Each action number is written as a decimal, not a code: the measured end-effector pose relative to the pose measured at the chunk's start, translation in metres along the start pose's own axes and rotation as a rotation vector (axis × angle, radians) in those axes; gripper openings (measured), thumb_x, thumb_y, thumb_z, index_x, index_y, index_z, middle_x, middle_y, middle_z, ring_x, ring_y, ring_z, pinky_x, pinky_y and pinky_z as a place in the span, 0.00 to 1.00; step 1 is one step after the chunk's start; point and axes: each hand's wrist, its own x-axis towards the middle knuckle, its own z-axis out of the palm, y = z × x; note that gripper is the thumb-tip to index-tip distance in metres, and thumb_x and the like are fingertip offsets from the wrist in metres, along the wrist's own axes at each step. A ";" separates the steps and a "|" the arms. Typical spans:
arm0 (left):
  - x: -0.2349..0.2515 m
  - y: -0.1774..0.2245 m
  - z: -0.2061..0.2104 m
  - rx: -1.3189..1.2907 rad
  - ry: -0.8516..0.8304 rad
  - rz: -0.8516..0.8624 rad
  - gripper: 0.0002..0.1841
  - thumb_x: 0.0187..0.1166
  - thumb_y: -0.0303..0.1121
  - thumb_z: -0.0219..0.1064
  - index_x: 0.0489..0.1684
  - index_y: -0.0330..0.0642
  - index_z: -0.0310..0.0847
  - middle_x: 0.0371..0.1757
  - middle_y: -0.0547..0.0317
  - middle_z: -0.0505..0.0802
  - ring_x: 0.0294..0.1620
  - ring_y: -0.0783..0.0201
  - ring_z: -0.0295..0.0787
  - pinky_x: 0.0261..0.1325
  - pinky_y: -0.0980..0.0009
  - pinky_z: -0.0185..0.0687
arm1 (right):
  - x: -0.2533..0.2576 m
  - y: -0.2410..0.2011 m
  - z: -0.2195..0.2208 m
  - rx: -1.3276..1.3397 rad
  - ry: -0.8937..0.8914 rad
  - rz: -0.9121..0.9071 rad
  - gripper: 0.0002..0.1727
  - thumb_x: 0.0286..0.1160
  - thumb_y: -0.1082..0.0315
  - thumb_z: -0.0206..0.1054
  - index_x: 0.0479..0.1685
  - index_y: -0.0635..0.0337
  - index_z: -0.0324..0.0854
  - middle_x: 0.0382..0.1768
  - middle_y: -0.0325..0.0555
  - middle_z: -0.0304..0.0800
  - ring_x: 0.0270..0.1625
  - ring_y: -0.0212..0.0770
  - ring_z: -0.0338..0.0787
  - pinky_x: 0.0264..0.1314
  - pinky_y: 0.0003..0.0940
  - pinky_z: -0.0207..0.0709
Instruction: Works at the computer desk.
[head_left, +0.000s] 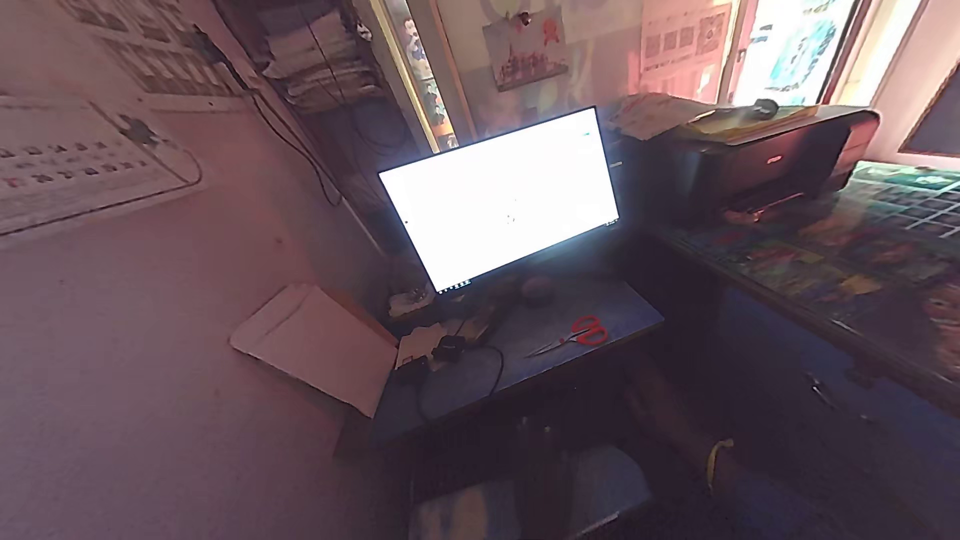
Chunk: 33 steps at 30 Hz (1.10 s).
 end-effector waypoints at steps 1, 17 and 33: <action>-0.001 -0.003 0.001 0.030 0.047 -0.007 0.29 0.80 0.46 0.61 0.76 0.38 0.80 0.86 0.32 0.71 0.89 0.34 0.61 0.90 0.41 0.53 | 0.000 0.000 0.001 -0.002 0.001 0.001 0.33 0.86 0.46 0.55 0.86 0.51 0.69 0.87 0.49 0.68 0.88 0.49 0.68 0.89 0.48 0.64; -0.010 -0.131 -0.061 0.261 0.115 -0.327 0.27 0.86 0.50 0.56 0.81 0.51 0.76 0.82 0.52 0.81 0.84 0.49 0.74 0.84 0.46 0.67 | -0.010 -0.045 -0.044 0.039 -0.099 0.106 0.34 0.80 0.51 0.63 0.87 0.49 0.68 0.85 0.51 0.71 0.87 0.51 0.70 0.89 0.51 0.63; -0.020 -0.136 -0.061 0.243 0.109 -0.459 0.33 0.87 0.55 0.55 0.80 0.37 0.74 0.86 0.37 0.72 0.89 0.39 0.63 0.89 0.41 0.56 | -0.007 -0.010 -0.008 -0.009 -0.040 0.044 0.36 0.78 0.51 0.64 0.88 0.48 0.68 0.86 0.53 0.69 0.87 0.54 0.69 0.88 0.54 0.64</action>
